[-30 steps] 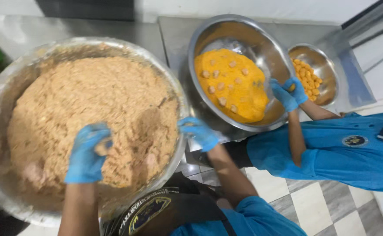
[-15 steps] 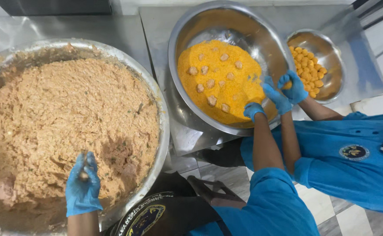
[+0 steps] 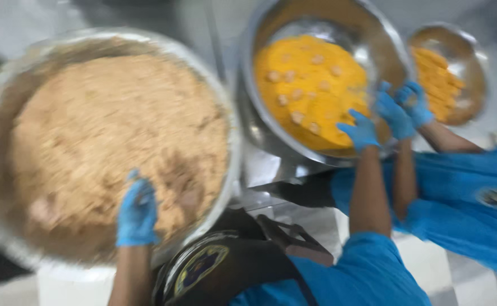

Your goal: The person pinches portions of minced mixture from a large metal basin and rolls them between both gloved hands into balls, placing each finished ball into a nearby bowl where a coworker coats them in orange breading. The person repeats this portioning and rolling cycle continuously across the stainless steel work table.

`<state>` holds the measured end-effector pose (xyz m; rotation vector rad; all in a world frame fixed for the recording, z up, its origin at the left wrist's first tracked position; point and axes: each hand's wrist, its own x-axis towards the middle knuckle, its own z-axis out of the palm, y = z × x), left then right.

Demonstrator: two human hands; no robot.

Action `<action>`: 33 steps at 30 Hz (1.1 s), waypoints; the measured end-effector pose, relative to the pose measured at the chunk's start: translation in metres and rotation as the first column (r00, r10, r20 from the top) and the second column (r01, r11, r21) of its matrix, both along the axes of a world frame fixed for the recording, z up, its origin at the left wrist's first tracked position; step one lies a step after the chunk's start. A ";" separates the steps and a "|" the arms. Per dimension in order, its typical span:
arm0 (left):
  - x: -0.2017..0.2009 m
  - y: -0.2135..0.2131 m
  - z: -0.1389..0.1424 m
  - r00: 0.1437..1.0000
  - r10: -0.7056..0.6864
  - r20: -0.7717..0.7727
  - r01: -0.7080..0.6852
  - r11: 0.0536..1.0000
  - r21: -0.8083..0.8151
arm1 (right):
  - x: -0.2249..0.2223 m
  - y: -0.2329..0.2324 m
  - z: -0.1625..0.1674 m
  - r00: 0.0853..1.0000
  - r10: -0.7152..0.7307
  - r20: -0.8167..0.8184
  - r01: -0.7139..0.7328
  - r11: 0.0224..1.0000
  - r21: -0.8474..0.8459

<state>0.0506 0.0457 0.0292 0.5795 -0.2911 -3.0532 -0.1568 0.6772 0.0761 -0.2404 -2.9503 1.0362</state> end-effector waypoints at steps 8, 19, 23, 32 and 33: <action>0.013 -0.020 0.045 0.995 0.009 0.102 0.065 0.715 -0.696 | 0.054 -0.149 0.012 0.996 0.067 0.058 -0.031 0.871 -0.489; 0.060 -0.094 0.049 0.982 -0.076 -0.170 -0.099 0.562 -0.821 | 0.119 -0.368 0.081 0.903 0.429 -0.042 -0.356 0.687 -0.633; 0.072 -0.111 0.030 0.985 -0.077 -0.155 -0.081 0.587 -0.805 | 0.150 -0.430 0.100 0.878 0.479 0.000 -0.352 0.645 -0.679; 0.058 -0.138 0.067 0.936 -0.351 -0.011 -0.156 -0.387 -0.909 | 0.222 -0.573 0.018 0.774 0.605 0.185 0.217 0.021 -0.976; 0.053 -0.135 0.078 0.912 -0.399 0.095 -0.123 -0.487 -0.865 | 0.229 -0.584 0.003 0.781 0.521 0.345 0.449 -0.084 -0.889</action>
